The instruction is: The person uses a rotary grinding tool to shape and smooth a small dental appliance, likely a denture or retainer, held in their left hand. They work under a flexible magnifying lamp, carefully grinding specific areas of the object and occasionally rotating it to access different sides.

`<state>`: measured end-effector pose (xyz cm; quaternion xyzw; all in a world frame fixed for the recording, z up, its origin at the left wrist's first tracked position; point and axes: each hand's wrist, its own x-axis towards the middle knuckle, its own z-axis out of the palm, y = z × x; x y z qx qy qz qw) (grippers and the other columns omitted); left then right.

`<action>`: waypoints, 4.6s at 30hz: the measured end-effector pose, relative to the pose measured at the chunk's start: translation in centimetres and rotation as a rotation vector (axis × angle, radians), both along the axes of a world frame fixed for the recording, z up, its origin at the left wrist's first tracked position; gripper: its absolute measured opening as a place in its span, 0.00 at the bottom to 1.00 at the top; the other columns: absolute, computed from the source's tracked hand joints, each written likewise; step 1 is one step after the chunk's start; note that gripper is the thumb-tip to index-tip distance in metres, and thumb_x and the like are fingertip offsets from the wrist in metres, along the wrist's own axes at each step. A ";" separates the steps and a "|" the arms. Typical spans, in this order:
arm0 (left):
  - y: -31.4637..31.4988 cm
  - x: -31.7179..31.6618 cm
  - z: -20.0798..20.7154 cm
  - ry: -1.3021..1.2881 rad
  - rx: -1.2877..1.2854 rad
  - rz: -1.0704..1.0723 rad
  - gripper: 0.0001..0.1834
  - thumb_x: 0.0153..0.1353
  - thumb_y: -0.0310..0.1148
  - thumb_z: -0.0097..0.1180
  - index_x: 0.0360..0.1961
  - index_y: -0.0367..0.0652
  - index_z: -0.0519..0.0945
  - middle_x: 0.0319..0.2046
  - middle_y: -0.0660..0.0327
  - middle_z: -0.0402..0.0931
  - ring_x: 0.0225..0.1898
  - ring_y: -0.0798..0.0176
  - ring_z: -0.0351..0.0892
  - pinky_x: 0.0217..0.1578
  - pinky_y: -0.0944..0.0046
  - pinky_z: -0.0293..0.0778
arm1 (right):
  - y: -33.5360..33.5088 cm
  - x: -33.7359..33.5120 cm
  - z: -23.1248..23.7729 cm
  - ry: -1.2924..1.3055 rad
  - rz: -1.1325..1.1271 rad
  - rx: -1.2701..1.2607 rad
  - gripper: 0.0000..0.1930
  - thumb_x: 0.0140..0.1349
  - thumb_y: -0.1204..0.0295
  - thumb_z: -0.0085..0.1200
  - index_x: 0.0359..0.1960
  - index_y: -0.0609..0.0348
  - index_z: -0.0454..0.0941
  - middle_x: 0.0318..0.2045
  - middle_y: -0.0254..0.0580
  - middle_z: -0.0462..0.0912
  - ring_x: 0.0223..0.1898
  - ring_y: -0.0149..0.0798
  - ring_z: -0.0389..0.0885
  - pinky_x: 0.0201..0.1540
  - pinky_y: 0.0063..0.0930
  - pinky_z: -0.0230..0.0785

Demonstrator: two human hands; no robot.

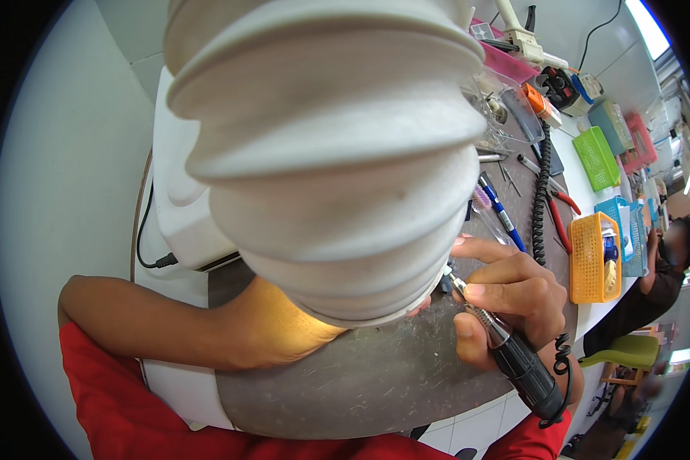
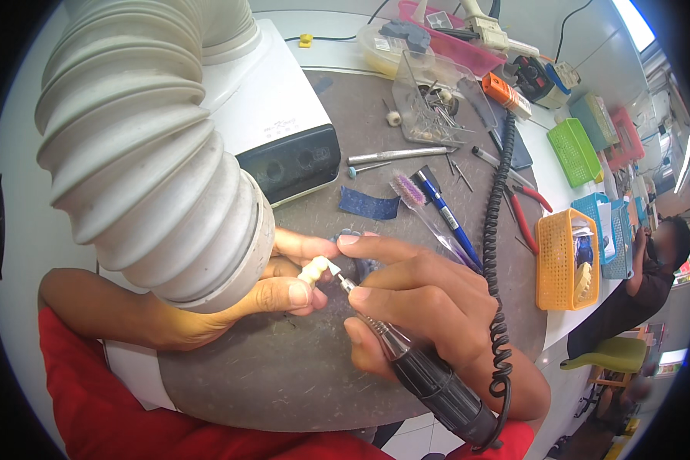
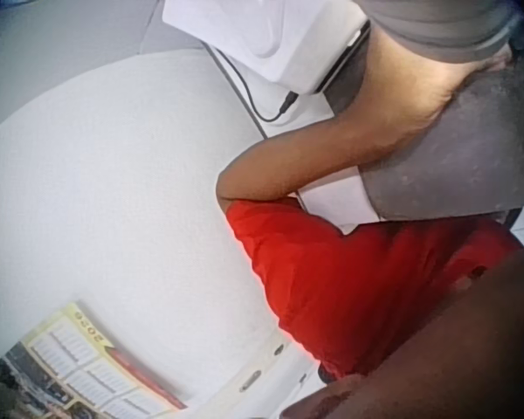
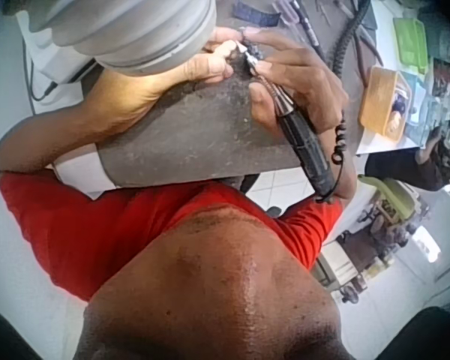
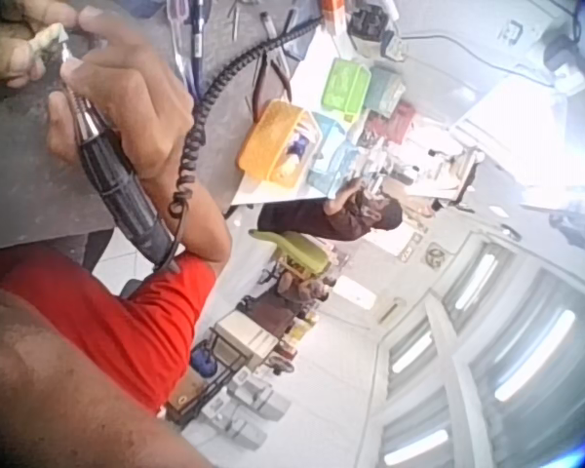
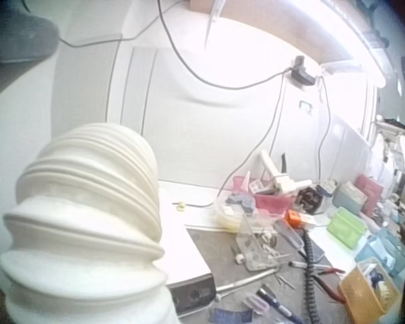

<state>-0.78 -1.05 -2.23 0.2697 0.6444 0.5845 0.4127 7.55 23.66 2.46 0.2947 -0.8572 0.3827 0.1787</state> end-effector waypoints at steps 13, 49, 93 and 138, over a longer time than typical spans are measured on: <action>0.7 0.7 0.3 -0.141 0.151 0.050 0.24 0.69 0.32 0.60 0.63 0.34 0.72 0.49 0.55 0.78 0.50 0.63 0.79 0.52 0.65 0.77 | -0.2 -0.2 -0.2 0.007 0.000 0.009 0.15 0.57 0.73 0.66 0.43 0.61 0.75 0.28 0.44 0.80 0.41 0.57 0.88 0.46 0.43 0.81; 1.2 0.3 0.1 -0.368 0.185 0.106 0.23 0.68 0.31 0.61 0.60 0.32 0.74 0.44 0.56 0.81 0.43 0.69 0.81 0.43 0.74 0.79 | 0.1 -0.4 -0.1 0.013 0.026 0.006 0.15 0.57 0.73 0.66 0.42 0.61 0.76 0.29 0.47 0.82 0.42 0.56 0.88 0.45 0.40 0.82; 1.5 0.2 1.8 -0.476 0.292 0.094 0.22 0.67 0.31 0.62 0.59 0.34 0.75 0.49 0.57 0.77 0.46 0.66 0.80 0.47 0.71 0.80 | 0.3 -0.8 -0.5 0.051 0.037 -0.035 0.13 0.57 0.73 0.65 0.39 0.67 0.76 0.27 0.48 0.81 0.29 0.43 0.86 0.46 0.49 0.83; 1.5 0.4 2.2 -0.427 0.286 0.097 0.21 0.66 0.32 0.63 0.57 0.36 0.76 0.48 0.55 0.78 0.49 0.62 0.80 0.50 0.67 0.80 | 0.1 -0.6 -0.3 0.001 0.043 -0.030 0.14 0.58 0.74 0.65 0.42 0.64 0.75 0.29 0.47 0.81 0.34 0.46 0.88 0.44 0.41 0.82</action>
